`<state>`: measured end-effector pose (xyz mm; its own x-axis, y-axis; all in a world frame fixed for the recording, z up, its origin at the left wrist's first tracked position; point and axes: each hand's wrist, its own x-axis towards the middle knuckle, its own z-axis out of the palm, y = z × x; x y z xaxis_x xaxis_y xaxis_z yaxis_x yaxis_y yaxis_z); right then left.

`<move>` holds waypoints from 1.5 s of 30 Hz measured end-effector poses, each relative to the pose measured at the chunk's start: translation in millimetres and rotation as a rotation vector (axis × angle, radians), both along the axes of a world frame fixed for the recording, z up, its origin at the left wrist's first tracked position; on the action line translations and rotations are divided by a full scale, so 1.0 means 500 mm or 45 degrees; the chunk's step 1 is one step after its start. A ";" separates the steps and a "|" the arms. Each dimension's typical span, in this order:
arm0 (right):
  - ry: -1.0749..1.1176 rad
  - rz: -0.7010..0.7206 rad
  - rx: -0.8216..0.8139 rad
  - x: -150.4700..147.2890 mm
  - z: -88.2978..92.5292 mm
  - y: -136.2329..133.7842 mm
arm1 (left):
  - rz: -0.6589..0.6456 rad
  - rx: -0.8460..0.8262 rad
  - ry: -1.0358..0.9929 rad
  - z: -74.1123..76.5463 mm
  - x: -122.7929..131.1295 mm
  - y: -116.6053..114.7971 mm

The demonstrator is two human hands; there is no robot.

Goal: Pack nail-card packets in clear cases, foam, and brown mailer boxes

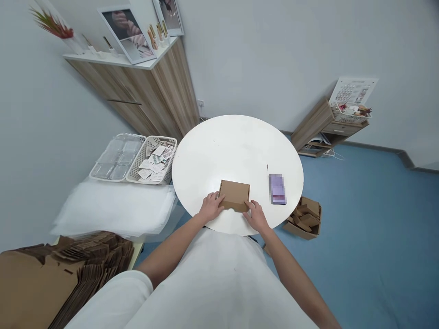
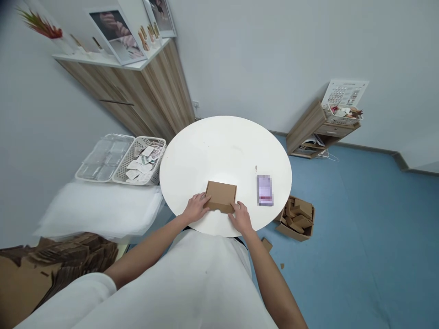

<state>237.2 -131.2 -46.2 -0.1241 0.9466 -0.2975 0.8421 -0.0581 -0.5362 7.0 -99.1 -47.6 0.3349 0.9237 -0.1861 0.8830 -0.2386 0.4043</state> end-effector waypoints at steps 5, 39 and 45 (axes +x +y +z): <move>-0.017 -0.040 -0.026 0.003 0.014 -0.004 | 0.154 -0.078 -0.083 -0.005 -0.007 -0.031; 0.531 -0.148 -0.060 0.026 0.074 0.097 | 0.349 -0.203 -0.466 0.056 -0.014 0.068; 0.376 -0.160 -0.026 0.030 0.079 0.112 | 0.322 -0.029 -0.314 0.071 -0.005 0.060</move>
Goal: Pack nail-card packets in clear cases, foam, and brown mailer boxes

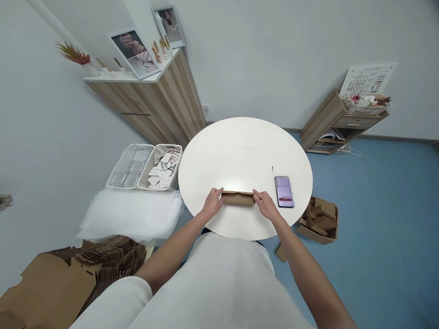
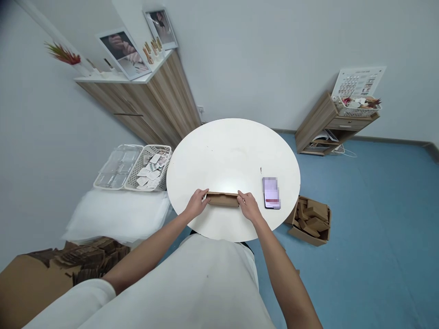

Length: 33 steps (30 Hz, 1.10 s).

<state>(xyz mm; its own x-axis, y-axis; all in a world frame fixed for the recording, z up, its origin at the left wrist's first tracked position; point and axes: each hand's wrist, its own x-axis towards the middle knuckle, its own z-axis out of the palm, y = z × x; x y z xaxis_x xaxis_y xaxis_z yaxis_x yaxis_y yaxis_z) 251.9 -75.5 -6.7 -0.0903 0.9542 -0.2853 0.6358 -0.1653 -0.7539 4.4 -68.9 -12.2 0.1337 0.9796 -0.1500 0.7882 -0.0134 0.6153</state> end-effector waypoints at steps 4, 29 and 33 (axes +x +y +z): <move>0.054 -0.008 0.010 -0.004 0.007 0.007 | -0.051 0.019 -0.011 0.005 0.000 0.004; 0.235 -0.058 -0.066 -0.006 -0.019 -0.068 | 0.020 -0.377 -0.400 -0.039 -0.030 -0.019; 0.232 -0.145 -0.025 -0.009 -0.023 -0.084 | 0.012 -0.337 -0.415 -0.031 -0.025 -0.026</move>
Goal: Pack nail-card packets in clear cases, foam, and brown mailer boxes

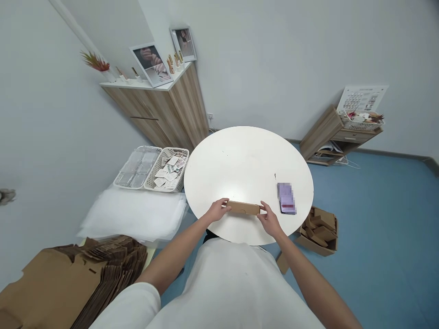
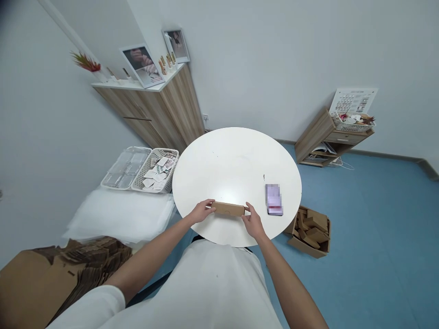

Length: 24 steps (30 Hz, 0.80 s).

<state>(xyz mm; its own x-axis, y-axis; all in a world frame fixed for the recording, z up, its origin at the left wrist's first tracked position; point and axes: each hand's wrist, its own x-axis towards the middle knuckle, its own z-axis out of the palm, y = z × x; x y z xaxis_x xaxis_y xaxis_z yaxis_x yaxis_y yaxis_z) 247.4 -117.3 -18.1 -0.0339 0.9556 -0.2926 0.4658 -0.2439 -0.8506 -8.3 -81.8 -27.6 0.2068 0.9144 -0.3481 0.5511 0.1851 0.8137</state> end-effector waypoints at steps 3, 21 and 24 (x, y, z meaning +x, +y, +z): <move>0.028 -0.069 0.023 -0.004 -0.006 -0.015 | 0.019 0.024 -0.064 0.007 0.003 -0.018; 0.513 -0.451 -0.140 -0.089 -0.095 -0.152 | 0.118 -0.275 -0.097 -0.017 -0.017 -0.079; 0.497 -0.437 -0.218 -0.097 -0.093 -0.171 | 0.026 -0.310 -0.061 -0.023 -0.023 -0.072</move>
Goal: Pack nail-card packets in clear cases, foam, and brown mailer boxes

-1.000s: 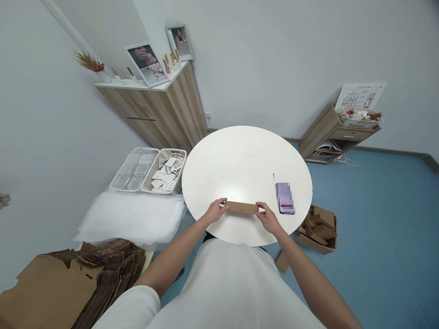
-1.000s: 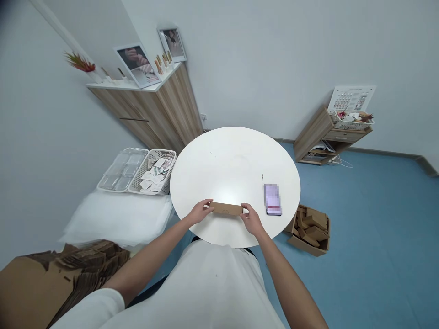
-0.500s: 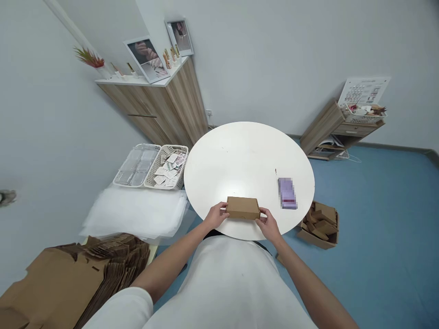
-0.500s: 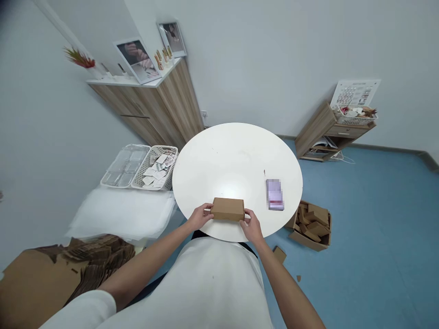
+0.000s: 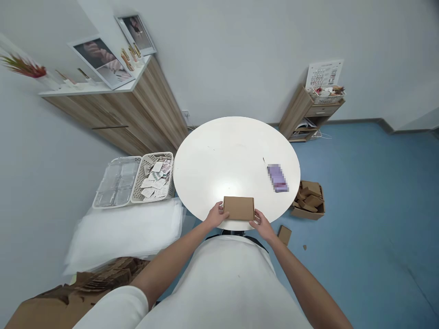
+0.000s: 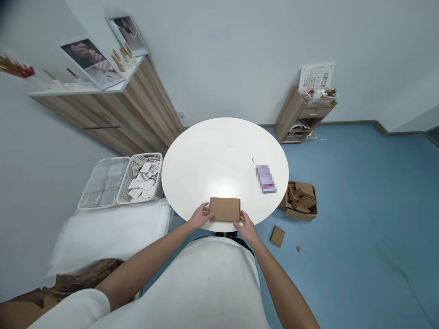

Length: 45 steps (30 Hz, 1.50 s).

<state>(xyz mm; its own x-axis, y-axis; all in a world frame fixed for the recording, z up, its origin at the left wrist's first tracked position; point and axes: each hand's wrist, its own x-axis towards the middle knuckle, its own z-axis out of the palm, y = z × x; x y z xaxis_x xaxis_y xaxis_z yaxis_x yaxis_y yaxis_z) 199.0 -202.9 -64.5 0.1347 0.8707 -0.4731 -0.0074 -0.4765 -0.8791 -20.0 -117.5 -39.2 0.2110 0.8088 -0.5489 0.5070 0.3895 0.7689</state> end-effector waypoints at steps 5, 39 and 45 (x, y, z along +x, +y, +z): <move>-0.115 0.031 -0.215 0.001 0.044 0.011 | -0.083 -0.059 0.044 0.011 -0.012 0.021; 0.207 -0.474 -0.022 -0.028 0.191 -0.101 | -0.439 -0.004 -0.386 0.098 0.056 0.043; 0.237 -0.557 0.159 0.082 0.202 -0.167 | -0.611 -0.030 -0.480 0.139 0.184 0.019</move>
<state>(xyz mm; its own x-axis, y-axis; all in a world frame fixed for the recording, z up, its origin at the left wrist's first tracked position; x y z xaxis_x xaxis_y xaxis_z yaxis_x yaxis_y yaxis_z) 240.2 -286.5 36.5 0.4235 0.8030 -0.4193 -0.3458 -0.2845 -0.8941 71.7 -108.0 30.5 0.7323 0.5638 -0.3819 0.3246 0.2040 0.9236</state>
